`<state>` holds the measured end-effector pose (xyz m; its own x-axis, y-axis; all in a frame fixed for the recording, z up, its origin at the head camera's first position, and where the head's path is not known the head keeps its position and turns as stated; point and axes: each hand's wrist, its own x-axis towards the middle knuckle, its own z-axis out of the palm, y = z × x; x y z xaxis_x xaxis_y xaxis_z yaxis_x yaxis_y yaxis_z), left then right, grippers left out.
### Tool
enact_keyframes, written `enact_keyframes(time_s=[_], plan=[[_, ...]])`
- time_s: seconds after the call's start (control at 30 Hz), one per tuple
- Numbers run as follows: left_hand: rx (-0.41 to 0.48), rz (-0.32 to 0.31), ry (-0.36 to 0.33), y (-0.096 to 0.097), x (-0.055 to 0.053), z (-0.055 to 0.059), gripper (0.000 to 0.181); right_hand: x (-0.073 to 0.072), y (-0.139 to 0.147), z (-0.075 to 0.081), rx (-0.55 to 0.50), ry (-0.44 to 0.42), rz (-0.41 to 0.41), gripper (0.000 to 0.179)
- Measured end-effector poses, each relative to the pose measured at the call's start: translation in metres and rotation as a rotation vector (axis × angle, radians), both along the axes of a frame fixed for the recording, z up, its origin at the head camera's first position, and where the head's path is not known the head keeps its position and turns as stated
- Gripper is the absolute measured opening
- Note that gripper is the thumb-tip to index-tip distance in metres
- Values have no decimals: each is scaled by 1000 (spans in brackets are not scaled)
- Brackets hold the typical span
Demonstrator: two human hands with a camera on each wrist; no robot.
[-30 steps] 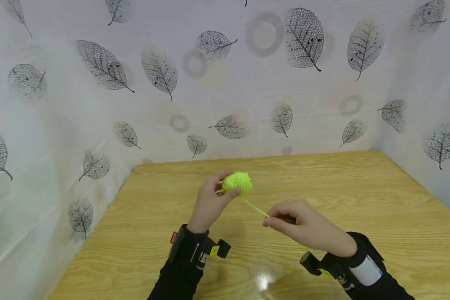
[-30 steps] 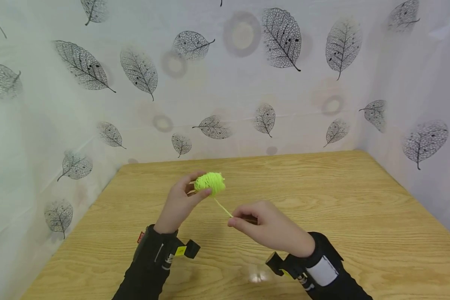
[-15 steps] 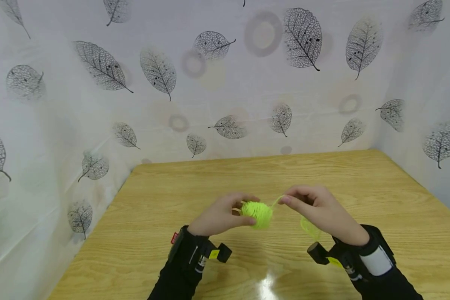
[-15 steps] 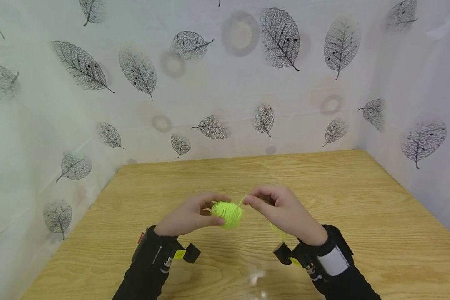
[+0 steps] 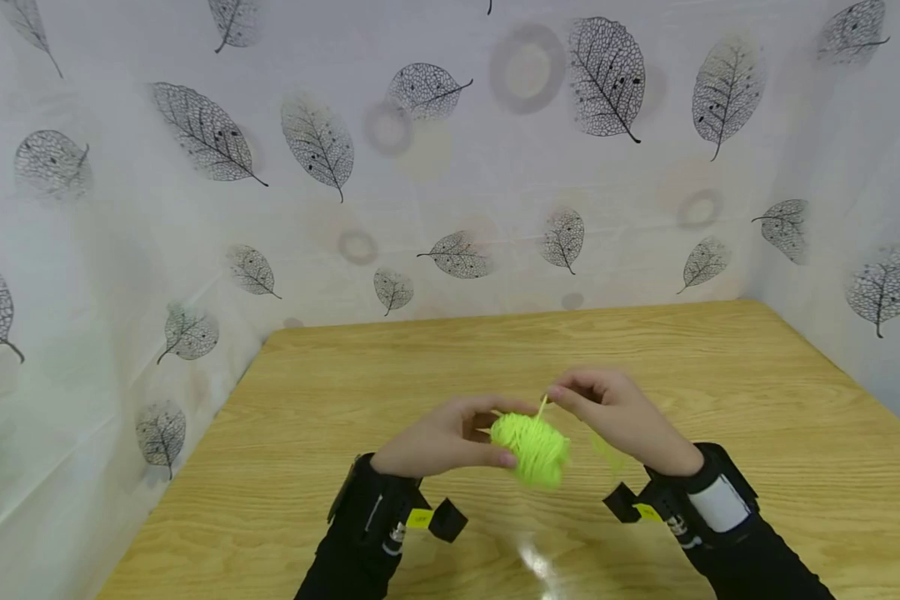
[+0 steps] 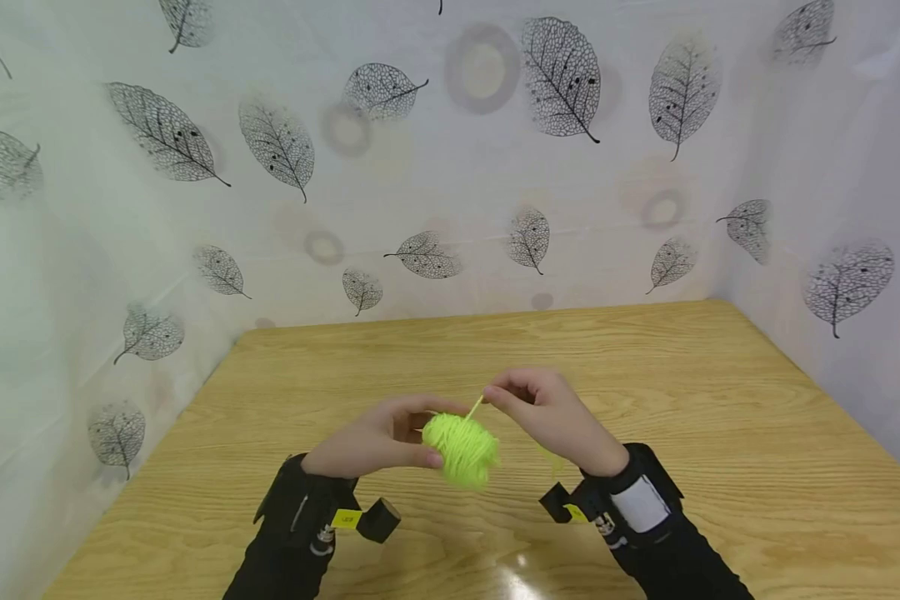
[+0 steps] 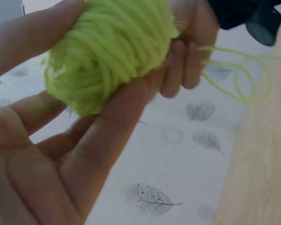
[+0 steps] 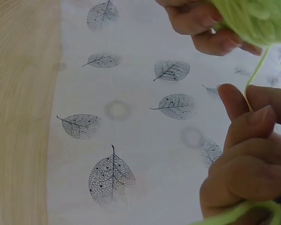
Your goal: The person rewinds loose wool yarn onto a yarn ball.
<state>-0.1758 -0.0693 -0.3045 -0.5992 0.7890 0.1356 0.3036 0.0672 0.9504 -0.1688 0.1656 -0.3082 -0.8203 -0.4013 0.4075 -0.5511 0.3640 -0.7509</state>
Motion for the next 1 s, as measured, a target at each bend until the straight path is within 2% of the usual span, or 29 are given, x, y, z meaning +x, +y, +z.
enact_keyframes(time_s=[0.13, 0.23, 0.4, 0.53, 0.63, 0.8, 1.0], plan=[[87, 58, -54, -2, 1, 3, 46, -2, -5, -5, 36, -79, 62, 19], [139, 111, -86, -3, 1, 4, 47, -3, -8, -9, 68, -100, 107, 21], [218, 187, -84, -3, -1, 3, 50, -2, -14, -13, 108, -131, 182, 18], [287, 289, -77, -4, -4, 2, 52, 0, -20, -14, 129, -165, 225, 21], [330, 387, -70, -3, -5, 2, 49, 1, -22, -14, 145, -143, 235, 22], [333, 553, -43, -2, -8, 0, 47, 4, -25, -13, 161, -105, 270, 22], [254, 680, 41, -1, -13, -3, 50, 10, -24, -6, 170, -99, 323, 19]])
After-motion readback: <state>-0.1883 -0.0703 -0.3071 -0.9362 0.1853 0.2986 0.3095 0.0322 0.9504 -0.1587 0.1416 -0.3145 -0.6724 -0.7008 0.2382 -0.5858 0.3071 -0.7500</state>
